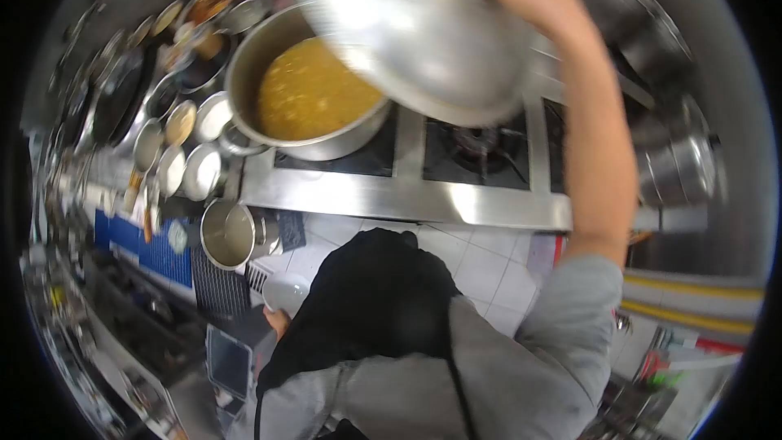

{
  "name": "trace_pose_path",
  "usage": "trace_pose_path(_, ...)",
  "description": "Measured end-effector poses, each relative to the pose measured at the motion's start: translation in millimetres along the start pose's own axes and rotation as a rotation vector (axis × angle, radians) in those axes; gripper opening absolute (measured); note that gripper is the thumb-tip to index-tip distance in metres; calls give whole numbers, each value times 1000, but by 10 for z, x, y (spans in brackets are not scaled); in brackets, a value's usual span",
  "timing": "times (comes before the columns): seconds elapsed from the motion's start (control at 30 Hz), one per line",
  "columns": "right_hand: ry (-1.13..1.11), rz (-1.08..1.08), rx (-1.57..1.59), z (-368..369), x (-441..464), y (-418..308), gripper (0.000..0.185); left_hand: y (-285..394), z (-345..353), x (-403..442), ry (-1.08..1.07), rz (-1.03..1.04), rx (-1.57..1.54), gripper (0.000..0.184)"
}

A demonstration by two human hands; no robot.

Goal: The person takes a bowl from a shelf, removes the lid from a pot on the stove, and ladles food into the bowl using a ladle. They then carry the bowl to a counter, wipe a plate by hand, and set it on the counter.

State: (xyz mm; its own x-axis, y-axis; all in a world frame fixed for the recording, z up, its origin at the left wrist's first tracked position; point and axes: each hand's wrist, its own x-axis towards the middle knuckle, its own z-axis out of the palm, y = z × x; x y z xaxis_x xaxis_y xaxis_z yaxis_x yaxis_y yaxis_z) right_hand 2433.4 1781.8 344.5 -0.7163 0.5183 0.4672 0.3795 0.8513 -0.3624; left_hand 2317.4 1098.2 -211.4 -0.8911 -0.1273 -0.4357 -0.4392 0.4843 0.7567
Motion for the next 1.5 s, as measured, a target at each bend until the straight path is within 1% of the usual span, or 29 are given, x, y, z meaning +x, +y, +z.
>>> trace_pose_path(0.03, -61, 51, -11, -171, -110, 76, 26, -101, -26, 10, -32, 13, -11, 53)
trace_pose_path(0.07, -37, 137, 44, -222, -282, 214, 27, -53, -28, -68, 25, -14, 1, 53)
trace_pose_path(0.1, -28, 221, -3, -248, -444, 289, 26, 99, 39, -150, 70, -38, 14, 54)
trace_pose_path(0.13, -15, 229, 21, -227, -608, 497, 25, 200, 73, -251, 110, -60, 29, 54)
trace_pose_path(0.17, 1, 242, 45, -154, -780, 734, 24, 134, 68, -250, 91, -54, -15, 54)
trace_pose_path(0.23, -43, 356, 36, 30, -1084, 1086, 21, -151, 84, -66, 44, -26, -100, 55)
trace_pose_path(0.3, -88, 456, -190, 270, -1299, 1110, 20, -85, 123, -95, 60, -54, -131, 54)
trace_pose_path(0.37, -173, 473, -264, 597, -1480, 1325, 21, -90, 153, -98, 65, -89, -168, 52)
trace_pose_path(0.47, -253, 487, -352, 1107, -1685, 1583, 22, -123, 166, -87, 117, -29, 16, 48)
trace_pose_path(0.57, -298, 525, -382, 1428, -1772, 1634, 22, 18, 131, -210, 113, -40, 181, 60)
trace_pose_path(0.6, -322, 500, -409, 1537, -1810, 1762, 21, -96, 128, -161, 112, -22, 153, 60)
trace_pose_path(0.7, -339, 525, -393, 1702, -1851, 1824, 22, 73, 97, -347, 141, -4, 85, 60)
trace_pose_path(0.77, -307, 497, -441, 1781, -1957, 2096, 24, -225, 118, -282, 134, 44, 115, 60)
trace_pose_path(0.8, -299, 465, -445, 1910, -1986, 2146, 25, -409, 16, -269, 157, 58, 131, 60)
trace_pose_path(0.83, -336, 486, -416, 1882, -1947, 2044, 28, -459, 9, -305, 233, -15, 257, 60)
trace_pose_path(0.87, -346, 517, -409, 1940, -1963, 2134, 23, -289, -38, -413, 191, -113, 257, 59)
trace_pose_path(0.9, -342, 542, -392, 1914, -1932, 2022, 22, -13, -109, -555, 138, -206, 253, 58)
trace_pose_path(0.97, -344, 516, -399, 1929, -1935, 2015, 21, 21, -160, -637, 153, -201, 280, 59)
trace_pose_path(1.13, -341, 576, -366, 1917, -1935, 1959, 25, 20, -246, -640, 162, -224, 313, 59)
trace_pose_path(1.23, -348, 522, -393, 1837, -1954, 1831, 24, -69, -241, -560, 188, -195, 324, 57)
trace_pose_path(1.33, -237, 334, -529, 1784, -2026, 1746, 23, -44, -254, -517, 197, -198, 248, 55)
trace_pose_path(1.4, -330, 313, -543, 1702, -2021, 1553, 28, 108, -279, -505, 201, -227, 198, 53)
trace_pose_path(1.47, -564, 263, -145, 1803, -2148, 1647, 27, -84, -289, -408, 275, -175, 144, 54)
trace_pose_path(1.5, -710, 253, 103, 1762, -2097, 1241, 28, -174, -286, -389, 314, -150, 118, 55)
